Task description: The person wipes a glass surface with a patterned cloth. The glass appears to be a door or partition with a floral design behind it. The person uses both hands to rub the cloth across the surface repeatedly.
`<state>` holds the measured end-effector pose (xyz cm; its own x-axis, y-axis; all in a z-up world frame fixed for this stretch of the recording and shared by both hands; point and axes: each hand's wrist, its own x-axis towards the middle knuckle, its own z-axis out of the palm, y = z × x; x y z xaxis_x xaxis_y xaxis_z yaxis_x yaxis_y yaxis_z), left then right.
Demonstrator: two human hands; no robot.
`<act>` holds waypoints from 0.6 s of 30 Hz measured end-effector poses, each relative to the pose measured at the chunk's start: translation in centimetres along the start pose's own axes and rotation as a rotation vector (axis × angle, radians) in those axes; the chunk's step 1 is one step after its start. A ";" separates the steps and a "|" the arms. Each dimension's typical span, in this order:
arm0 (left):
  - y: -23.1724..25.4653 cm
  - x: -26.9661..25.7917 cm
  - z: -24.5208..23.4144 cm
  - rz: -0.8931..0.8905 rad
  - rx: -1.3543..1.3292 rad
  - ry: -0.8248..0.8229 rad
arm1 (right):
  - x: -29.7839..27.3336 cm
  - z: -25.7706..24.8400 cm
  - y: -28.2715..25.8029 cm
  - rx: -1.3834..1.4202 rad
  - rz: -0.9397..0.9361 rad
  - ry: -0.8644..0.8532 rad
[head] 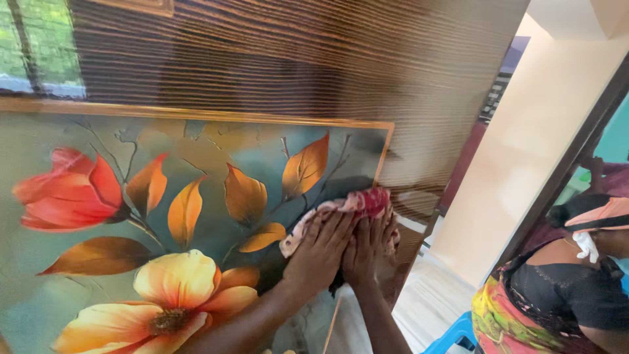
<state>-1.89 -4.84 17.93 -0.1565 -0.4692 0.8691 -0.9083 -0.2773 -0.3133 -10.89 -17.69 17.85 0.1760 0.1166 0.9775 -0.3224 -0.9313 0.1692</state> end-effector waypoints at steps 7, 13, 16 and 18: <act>0.2 1.7 0.1 -0.027 -0.071 -0.001 | 0.3 -1.2 1.3 -0.039 0.034 -0.168; -4.2 14.3 -3.5 -0.007 0.131 0.016 | 13.5 -0.2 6.4 -0.140 0.005 -0.045; -4.8 19.9 -4.1 -0.024 0.224 0.101 | 18.7 -0.6 9.5 -0.109 0.056 -0.064; -4.6 22.7 -3.7 -0.031 0.268 0.137 | 20.9 -0.8 11.8 -0.114 0.106 -0.072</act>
<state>-2.71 -11.16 40.50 -0.1977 -0.3442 0.9178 -0.7813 -0.5101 -0.3596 -11.76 -25.92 40.35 0.2006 -0.0091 0.9796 -0.4454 -0.8915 0.0829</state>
